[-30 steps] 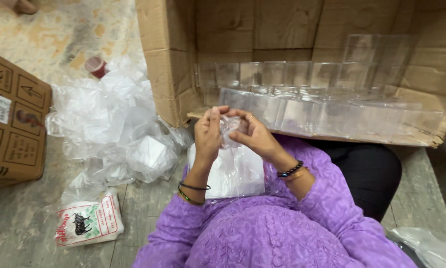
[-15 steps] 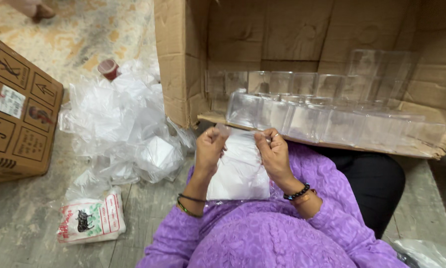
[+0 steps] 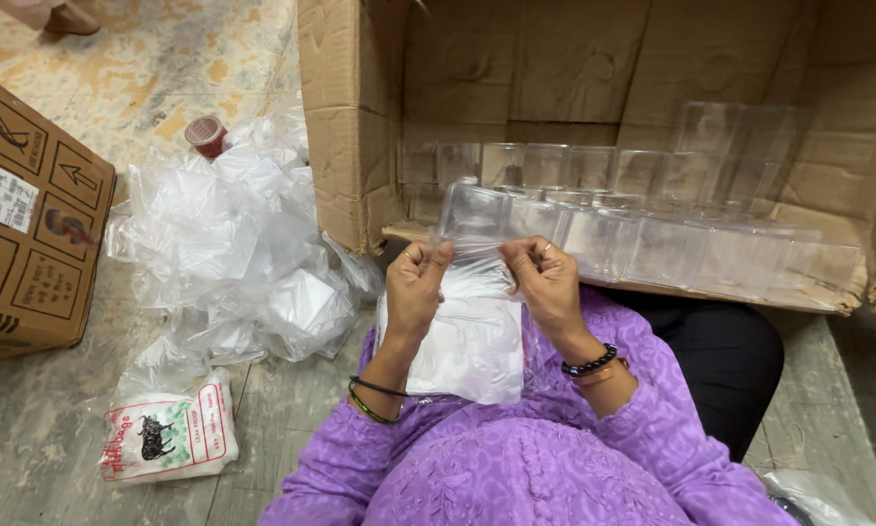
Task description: The person sits on the floor in front of an open cardboard box, wraps clear plastic containers in plastic bags and foam sheets, and places the wrapped containers into the box, arranging them in rows.
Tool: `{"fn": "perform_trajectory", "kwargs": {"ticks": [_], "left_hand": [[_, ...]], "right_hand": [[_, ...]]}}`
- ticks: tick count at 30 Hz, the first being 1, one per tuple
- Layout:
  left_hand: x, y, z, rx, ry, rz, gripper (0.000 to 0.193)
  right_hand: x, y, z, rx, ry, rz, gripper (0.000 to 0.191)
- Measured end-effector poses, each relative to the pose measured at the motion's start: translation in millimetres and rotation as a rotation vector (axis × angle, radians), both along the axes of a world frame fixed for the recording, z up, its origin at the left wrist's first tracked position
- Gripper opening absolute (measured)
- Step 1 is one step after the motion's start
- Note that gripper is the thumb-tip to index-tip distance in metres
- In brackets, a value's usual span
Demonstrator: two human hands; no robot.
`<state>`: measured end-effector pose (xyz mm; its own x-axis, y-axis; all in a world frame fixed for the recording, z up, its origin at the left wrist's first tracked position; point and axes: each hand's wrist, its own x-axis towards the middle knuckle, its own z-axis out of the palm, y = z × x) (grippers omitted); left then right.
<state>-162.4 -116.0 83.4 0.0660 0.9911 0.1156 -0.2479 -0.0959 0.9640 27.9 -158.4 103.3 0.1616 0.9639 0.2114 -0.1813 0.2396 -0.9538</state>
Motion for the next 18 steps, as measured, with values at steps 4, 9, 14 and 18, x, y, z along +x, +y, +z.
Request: {"fn": "perform_trajectory", "kwargs": {"ticks": [4, 9, 14, 18], "left_hand": [[0.3, -4.3, 10.6, -0.011, -0.039, -0.044, 0.039], [1.6, -7.7, 40.5, -0.178, -0.164, -0.277, 0.015], [12.0, -5.1, 31.3, -0.175, -0.121, -0.250, 0.026], [13.4, -2.0, 6.1, -0.125, -0.166, -0.122, 0.022]], "right_hand": [[-2.6, 6.3, -10.8, 0.036, 0.037, 0.004, 0.023], [-0.9, 7.8, -10.4, -0.072, 0.027, 0.040, 0.017], [1.2, 5.5, 0.2, 0.005, -0.122, 0.101, 0.015], [3.2, -0.3, 3.0, -0.064, -0.087, 0.028, 0.017]]}}
